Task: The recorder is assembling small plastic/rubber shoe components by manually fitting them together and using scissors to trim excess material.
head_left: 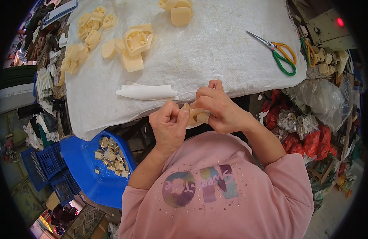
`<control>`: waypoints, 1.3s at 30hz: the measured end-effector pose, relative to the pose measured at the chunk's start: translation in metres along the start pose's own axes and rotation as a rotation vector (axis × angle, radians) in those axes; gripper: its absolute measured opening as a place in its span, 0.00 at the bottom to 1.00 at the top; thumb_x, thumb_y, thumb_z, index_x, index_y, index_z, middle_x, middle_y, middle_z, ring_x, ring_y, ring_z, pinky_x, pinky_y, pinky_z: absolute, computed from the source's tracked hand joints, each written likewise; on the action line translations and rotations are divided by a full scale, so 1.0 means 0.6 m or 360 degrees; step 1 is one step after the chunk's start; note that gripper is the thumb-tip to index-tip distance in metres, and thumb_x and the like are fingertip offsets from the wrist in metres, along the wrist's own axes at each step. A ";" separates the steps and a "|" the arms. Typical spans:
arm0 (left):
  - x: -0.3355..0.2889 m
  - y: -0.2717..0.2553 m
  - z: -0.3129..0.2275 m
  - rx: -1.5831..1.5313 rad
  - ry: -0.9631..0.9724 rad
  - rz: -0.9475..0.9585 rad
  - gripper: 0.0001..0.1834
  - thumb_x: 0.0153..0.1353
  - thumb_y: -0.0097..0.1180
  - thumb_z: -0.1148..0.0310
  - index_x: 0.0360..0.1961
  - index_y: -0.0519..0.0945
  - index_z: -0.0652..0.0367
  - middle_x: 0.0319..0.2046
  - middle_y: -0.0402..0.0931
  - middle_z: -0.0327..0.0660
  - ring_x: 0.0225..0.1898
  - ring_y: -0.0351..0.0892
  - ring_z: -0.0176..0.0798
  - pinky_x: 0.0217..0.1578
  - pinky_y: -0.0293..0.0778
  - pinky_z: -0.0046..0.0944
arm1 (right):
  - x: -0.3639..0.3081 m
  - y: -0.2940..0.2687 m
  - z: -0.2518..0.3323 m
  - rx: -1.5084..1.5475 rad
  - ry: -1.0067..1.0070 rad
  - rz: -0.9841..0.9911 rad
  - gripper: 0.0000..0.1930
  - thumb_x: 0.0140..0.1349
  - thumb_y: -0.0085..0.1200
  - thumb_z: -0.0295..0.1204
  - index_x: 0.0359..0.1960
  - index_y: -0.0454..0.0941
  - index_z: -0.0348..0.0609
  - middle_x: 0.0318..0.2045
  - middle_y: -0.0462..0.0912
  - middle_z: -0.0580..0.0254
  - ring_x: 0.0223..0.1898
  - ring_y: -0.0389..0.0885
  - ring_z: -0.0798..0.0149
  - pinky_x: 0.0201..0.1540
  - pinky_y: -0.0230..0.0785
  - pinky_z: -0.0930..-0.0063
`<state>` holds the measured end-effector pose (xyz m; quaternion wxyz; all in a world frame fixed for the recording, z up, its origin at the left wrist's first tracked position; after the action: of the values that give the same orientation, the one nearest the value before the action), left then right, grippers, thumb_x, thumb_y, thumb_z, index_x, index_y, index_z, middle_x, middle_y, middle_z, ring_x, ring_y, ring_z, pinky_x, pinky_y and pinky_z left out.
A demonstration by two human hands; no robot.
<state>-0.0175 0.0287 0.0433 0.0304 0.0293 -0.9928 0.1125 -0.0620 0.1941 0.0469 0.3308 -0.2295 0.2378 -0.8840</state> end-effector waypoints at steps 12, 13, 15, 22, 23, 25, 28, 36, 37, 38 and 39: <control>-0.005 -0.007 -0.001 -0.0209 0.0335 -0.0106 0.14 0.53 0.63 0.70 0.41 0.80 0.63 0.32 0.75 0.38 0.29 0.70 0.31 0.29 0.65 0.27 | 0.000 -0.020 -0.017 0.0346 0.0028 -0.0212 0.11 0.48 0.54 0.23 0.36 0.75 0.45 0.28 0.68 0.66 0.36 0.67 0.64 0.47 0.48 0.69; -0.005 -0.005 -0.003 -0.0153 0.0333 -0.0108 0.13 0.53 0.64 0.70 0.40 0.81 0.61 0.31 0.76 0.37 0.29 0.70 0.30 0.28 0.64 0.27 | 0.001 -0.019 -0.017 0.0383 0.0031 -0.0184 0.11 0.48 0.55 0.23 0.36 0.75 0.45 0.28 0.68 0.66 0.35 0.67 0.64 0.47 0.49 0.69; -0.004 -0.001 -0.007 -0.0141 0.0336 -0.0143 0.11 0.51 0.65 0.72 0.37 0.82 0.60 0.28 0.75 0.36 0.27 0.70 0.29 0.25 0.64 0.28 | 0.002 -0.016 -0.016 0.0414 0.0028 -0.0145 0.10 0.49 0.55 0.24 0.36 0.76 0.45 0.28 0.69 0.66 0.35 0.67 0.64 0.47 0.49 0.70; 0.001 0.004 -0.018 0.0155 0.0385 -0.0153 0.08 0.50 0.65 0.74 0.32 0.80 0.61 0.22 0.72 0.38 0.22 0.68 0.32 0.23 0.64 0.29 | -0.005 -0.009 -0.015 0.0474 0.0078 -0.0124 0.12 0.48 0.55 0.22 0.36 0.75 0.44 0.29 0.70 0.64 0.35 0.68 0.60 0.45 0.52 0.68; -0.002 0.005 -0.015 0.0163 0.0398 -0.0139 0.08 0.49 0.65 0.74 0.32 0.80 0.60 0.22 0.71 0.38 0.23 0.68 0.34 0.24 0.64 0.30 | -0.004 -0.010 -0.013 0.0428 0.0082 -0.0138 0.12 0.47 0.55 0.22 0.36 0.75 0.44 0.29 0.70 0.64 0.35 0.68 0.59 0.45 0.53 0.68; 0.001 0.006 -0.016 0.0160 0.0417 -0.0119 0.08 0.48 0.65 0.75 0.31 0.80 0.60 0.23 0.69 0.39 0.25 0.68 0.36 0.24 0.65 0.32 | -0.001 -0.012 -0.016 0.0357 0.0011 -0.0180 0.12 0.46 0.56 0.21 0.35 0.76 0.44 0.29 0.70 0.64 0.35 0.67 0.59 0.45 0.53 0.67; 0.012 0.002 -0.022 0.0452 0.0756 -0.0189 0.11 0.44 0.66 0.76 0.32 0.81 0.59 0.26 0.67 0.38 0.30 0.68 0.39 0.29 0.65 0.34 | 0.010 -0.019 -0.002 0.0180 -0.0116 -0.0220 0.13 0.45 0.56 0.20 0.34 0.76 0.46 0.30 0.70 0.65 0.36 0.67 0.60 0.46 0.52 0.65; -0.002 -0.024 -0.011 0.0450 0.0915 -0.0404 0.14 0.39 0.68 0.80 0.31 0.82 0.55 0.28 0.64 0.36 0.35 0.65 0.40 0.35 0.64 0.35 | 0.031 -0.044 0.037 -0.0153 -0.0177 -0.0191 0.17 0.46 0.63 0.31 0.41 0.79 0.50 0.51 0.72 0.54 0.49 0.66 0.50 0.56 0.48 0.58; -0.002 -0.029 -0.007 0.0456 0.0877 -0.0446 0.15 0.39 0.67 0.81 0.31 0.82 0.55 0.27 0.64 0.36 0.35 0.65 0.40 0.35 0.64 0.35 | 0.030 -0.049 0.045 -0.0150 -0.0188 -0.0184 0.17 0.46 0.63 0.31 0.41 0.79 0.50 0.51 0.72 0.54 0.49 0.66 0.50 0.56 0.48 0.58; -0.001 -0.034 -0.008 0.0464 0.0874 -0.0460 0.15 0.39 0.67 0.81 0.31 0.82 0.55 0.27 0.64 0.36 0.35 0.65 0.40 0.35 0.64 0.35 | 0.025 -0.056 0.052 -0.0068 -0.0167 -0.0352 0.18 0.48 0.63 0.32 0.43 0.78 0.50 0.53 0.69 0.49 0.51 0.64 0.48 0.57 0.49 0.58; -0.001 -0.038 -0.013 0.0457 0.0887 -0.0491 0.15 0.40 0.66 0.82 0.31 0.81 0.55 0.28 0.64 0.36 0.34 0.64 0.40 0.35 0.64 0.35 | 0.019 -0.058 0.059 0.0017 -0.0143 -0.0517 0.19 0.49 0.63 0.34 0.45 0.78 0.50 0.56 0.67 0.45 0.53 0.63 0.45 0.58 0.50 0.58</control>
<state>-0.0147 0.0081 0.0558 0.3124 0.1512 -0.9042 0.2489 -0.0666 0.2001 0.0972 0.1949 -0.3024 0.1779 -0.9159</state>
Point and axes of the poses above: each hand's wrist, its own x-axis towards the middle knuckle, its own y-axis out of the palm, z = x × y, the point moved 2 cm from there along x, towards the middle knuckle
